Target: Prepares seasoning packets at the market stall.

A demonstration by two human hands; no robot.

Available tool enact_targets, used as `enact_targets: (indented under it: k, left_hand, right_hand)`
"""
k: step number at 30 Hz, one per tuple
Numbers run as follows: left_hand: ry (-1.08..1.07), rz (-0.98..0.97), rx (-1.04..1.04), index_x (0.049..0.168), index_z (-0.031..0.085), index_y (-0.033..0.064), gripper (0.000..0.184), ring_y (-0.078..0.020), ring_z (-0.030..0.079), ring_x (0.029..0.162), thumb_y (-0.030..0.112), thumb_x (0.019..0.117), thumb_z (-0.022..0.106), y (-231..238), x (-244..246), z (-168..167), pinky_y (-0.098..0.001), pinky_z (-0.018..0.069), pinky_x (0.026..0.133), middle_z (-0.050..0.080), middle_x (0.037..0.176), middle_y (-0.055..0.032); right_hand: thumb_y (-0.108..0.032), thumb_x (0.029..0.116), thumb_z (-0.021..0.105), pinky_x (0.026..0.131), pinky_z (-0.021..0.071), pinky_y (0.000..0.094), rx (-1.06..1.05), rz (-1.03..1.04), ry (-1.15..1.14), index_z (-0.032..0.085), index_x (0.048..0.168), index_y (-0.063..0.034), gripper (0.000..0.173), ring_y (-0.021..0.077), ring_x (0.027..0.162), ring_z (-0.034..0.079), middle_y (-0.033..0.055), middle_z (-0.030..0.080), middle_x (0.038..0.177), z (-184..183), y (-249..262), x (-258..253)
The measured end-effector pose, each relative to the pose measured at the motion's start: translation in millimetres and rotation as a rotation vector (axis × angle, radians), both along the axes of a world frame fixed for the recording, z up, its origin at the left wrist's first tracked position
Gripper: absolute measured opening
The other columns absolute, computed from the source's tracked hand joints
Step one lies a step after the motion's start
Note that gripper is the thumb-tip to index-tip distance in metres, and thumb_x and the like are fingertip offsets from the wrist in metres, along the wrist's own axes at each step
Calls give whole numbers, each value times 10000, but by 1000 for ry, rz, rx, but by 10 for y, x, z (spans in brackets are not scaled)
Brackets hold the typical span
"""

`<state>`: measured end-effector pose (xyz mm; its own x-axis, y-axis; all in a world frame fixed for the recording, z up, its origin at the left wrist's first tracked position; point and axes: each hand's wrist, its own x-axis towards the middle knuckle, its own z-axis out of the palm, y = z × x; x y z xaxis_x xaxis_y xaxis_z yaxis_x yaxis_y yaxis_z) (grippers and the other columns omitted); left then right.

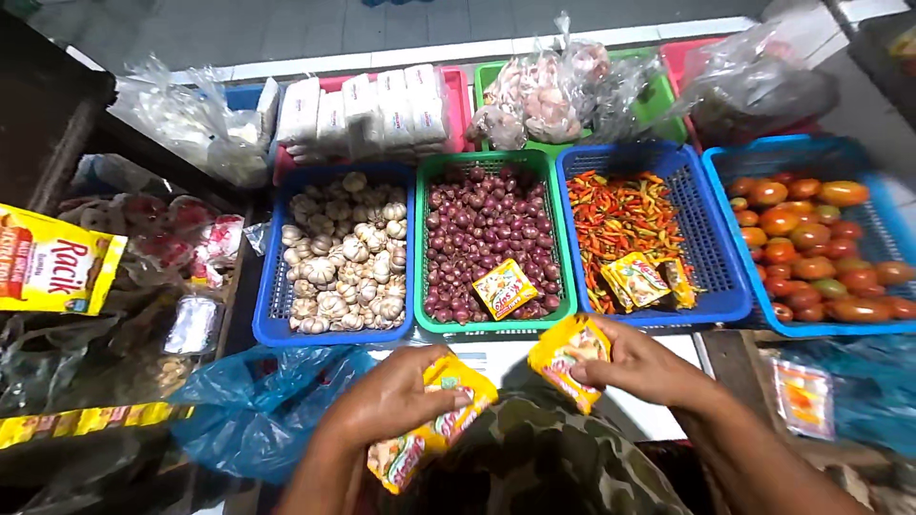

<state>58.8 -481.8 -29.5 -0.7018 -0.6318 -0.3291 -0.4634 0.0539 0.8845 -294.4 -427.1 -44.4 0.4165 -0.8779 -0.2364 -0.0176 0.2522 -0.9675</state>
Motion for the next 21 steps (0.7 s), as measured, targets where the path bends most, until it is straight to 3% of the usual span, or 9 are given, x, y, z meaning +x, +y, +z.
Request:
enact_targets:
  k: [4,8,10,12,15,17,18,20,21]
  left_hand:
    - [55,36,15,1150,688,148,329,-101,734,791,355,911,780,-354,-100,132,-326,643,724,760,929,12]
    - [211,-119,192,1196,678,88,339,-132,744,851,263,924,780,-504,-267,75,-325,644,779,765,984,-34]
    - [217,-160,226,1191,673,73,349,-130,741,860,258,918,787,-515,-387,-11,-323,641,787,762,986,-36]
    - [180,-166,223,1205,668,86,401,-120,735,885,288,890,812,-513,-489,-94,-321,634,805,757,1009,-27]
    - [122,-94,245,1242,654,115,496,-125,738,908,330,840,851,-505,-598,-194,-332,638,822,753,1049,-26]
    - [71,-28,267,1229,650,115,518,-140,744,900,343,819,869,-505,-646,-253,-345,643,814,756,1040,-35]
    - [28,2,267,1218,642,121,530,-135,742,889,366,808,874,-498,-672,-277,-346,640,809,754,1026,-30]
    - [-41,42,274,1206,619,118,551,-132,743,864,392,802,873,-470,-737,-317,-351,639,792,753,992,-33]
    - [-49,48,283,1206,603,111,555,-133,740,860,388,807,872,-460,-764,-334,-348,636,787,748,984,-38]
  right_hand:
    - [-115,884,746,788,641,330,-83,-63,74,665,1196,-53,328,144,854,738,52,758,1004,79,-434,-104]
    - [-217,861,772,756,624,369,-128,98,449,719,1096,-128,257,120,795,720,13,751,909,33,-919,-250]
    - [-204,857,819,782,630,462,-58,137,595,697,1164,-106,345,202,807,739,75,758,935,-79,-1155,-248]
    - [-243,826,864,858,591,570,-75,178,823,664,1258,-131,489,278,918,728,112,746,1030,-233,-1340,-212]
    - [-375,780,881,922,490,721,-300,64,1201,700,1278,-142,578,448,1118,634,196,699,1172,-392,-1379,-95]
    - [-354,830,835,981,477,683,-519,-128,1179,720,1206,-86,475,447,1179,590,208,658,1223,-354,-1271,4]
    - [-362,899,774,971,513,614,-586,-198,1096,716,1183,-73,409,381,1140,626,167,678,1184,-302,-1171,93]
    - [-375,978,677,792,619,426,-504,-202,768,689,1201,-90,362,172,891,710,34,732,1005,-218,-872,302]
    - [-357,983,669,755,637,381,-350,-104,540,645,1273,-82,400,136,835,722,21,744,980,-226,-738,360]
